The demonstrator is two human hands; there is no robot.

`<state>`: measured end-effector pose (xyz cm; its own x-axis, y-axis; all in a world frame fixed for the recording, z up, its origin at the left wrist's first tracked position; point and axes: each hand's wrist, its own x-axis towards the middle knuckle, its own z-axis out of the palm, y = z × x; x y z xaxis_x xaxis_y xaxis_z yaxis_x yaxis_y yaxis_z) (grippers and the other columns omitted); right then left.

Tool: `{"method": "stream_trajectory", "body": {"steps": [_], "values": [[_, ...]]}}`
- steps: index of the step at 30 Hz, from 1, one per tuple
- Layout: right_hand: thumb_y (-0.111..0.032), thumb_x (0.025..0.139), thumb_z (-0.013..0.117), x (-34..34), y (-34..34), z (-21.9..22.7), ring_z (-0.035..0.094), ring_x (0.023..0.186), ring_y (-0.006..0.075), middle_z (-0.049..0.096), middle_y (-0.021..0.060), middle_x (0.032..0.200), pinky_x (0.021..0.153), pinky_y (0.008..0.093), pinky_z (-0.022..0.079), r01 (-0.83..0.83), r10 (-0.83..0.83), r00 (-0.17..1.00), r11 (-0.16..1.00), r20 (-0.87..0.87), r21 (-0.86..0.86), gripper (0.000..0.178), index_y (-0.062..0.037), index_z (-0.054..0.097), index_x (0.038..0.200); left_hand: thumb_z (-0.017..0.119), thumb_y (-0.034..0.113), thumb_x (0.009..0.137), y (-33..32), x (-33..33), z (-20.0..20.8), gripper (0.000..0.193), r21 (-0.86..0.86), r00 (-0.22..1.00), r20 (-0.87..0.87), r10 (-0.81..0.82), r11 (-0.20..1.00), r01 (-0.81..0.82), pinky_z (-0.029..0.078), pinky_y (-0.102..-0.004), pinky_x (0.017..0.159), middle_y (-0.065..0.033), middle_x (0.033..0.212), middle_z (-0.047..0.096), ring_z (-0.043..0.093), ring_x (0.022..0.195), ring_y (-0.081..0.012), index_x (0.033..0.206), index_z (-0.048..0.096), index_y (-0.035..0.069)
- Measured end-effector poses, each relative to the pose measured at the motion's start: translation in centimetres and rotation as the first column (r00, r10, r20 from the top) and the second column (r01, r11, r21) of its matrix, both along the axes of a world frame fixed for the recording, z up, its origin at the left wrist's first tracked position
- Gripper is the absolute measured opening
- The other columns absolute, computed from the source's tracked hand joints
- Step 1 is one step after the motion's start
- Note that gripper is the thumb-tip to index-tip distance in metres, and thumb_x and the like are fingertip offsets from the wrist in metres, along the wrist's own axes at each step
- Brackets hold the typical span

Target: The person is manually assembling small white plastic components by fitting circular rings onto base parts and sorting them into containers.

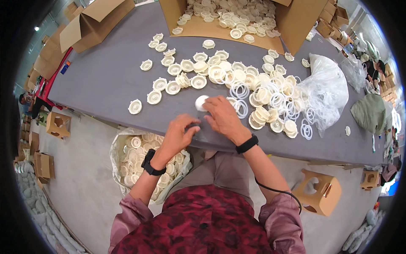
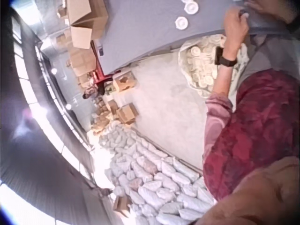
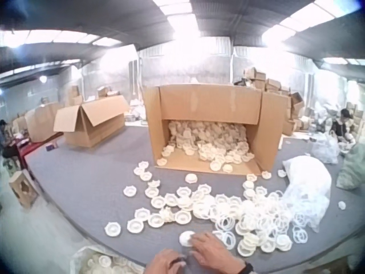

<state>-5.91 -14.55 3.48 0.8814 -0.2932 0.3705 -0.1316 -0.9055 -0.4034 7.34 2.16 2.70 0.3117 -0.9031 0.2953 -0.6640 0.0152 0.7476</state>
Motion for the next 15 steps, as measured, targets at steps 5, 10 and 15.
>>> {"method": "stream_trajectory", "body": {"steps": [5,10,15], "values": [[-0.001,0.078,0.067,-2.1,-0.3,0.5,0.056,0.106,0.0333,0.063,0.0129,0.11,0.093,0.0403,0.046,0.135,-0.144,0.981,0.988,0.133,0.073,0.035,-0.0005,0.064,0.113,0.069,0.004,0.081,-2.6,0.5,-0.9,0.03,-0.146,0.969,0.07,0.239,0.963,-0.227,0.047,-0.0383,0.078,-0.0143,0.108,0.061,0.057,0.092,-0.0324,0.11,0.063,0.0],[-0.002,0.077,0.066,-1.2,-0.9,-0.6,0.053,0.11,0.0328,0.061,0.013,0.112,0.103,0.046,0.04,0.229,-0.211,0.973,0.937,0.095,-0.265,0.032,-0.0004,0.065,0.11,0.073,0.008,0.08,-4.3,1.2,-1.7,0.037,-0.059,0.913,0.331,0.24,0.97,-0.234,0.044,-0.0429,0.086,-0.0135,0.114,0.057,0.053,0.105,-0.0341,0.113,0.061,-0.002],[-0.005,0.073,0.068,-0.4,-1.9,-1.9,0.053,0.107,0.0319,0.062,0.0115,0.104,0.102,0.0476,0.04,0.208,-0.213,0.977,0.909,0.025,-0.362,0.022,-0.0008,0.069,0.095,0.076,0.012,0.077,-4.6,1.5,-0.8,0.036,0.06,0.94,0.307,0.152,0.982,-0.179,0.042,-0.0443,0.086,-0.0131,0.109,0.058,0.052,0.102,-0.0326,0.107,0.06,-0.001]]}}
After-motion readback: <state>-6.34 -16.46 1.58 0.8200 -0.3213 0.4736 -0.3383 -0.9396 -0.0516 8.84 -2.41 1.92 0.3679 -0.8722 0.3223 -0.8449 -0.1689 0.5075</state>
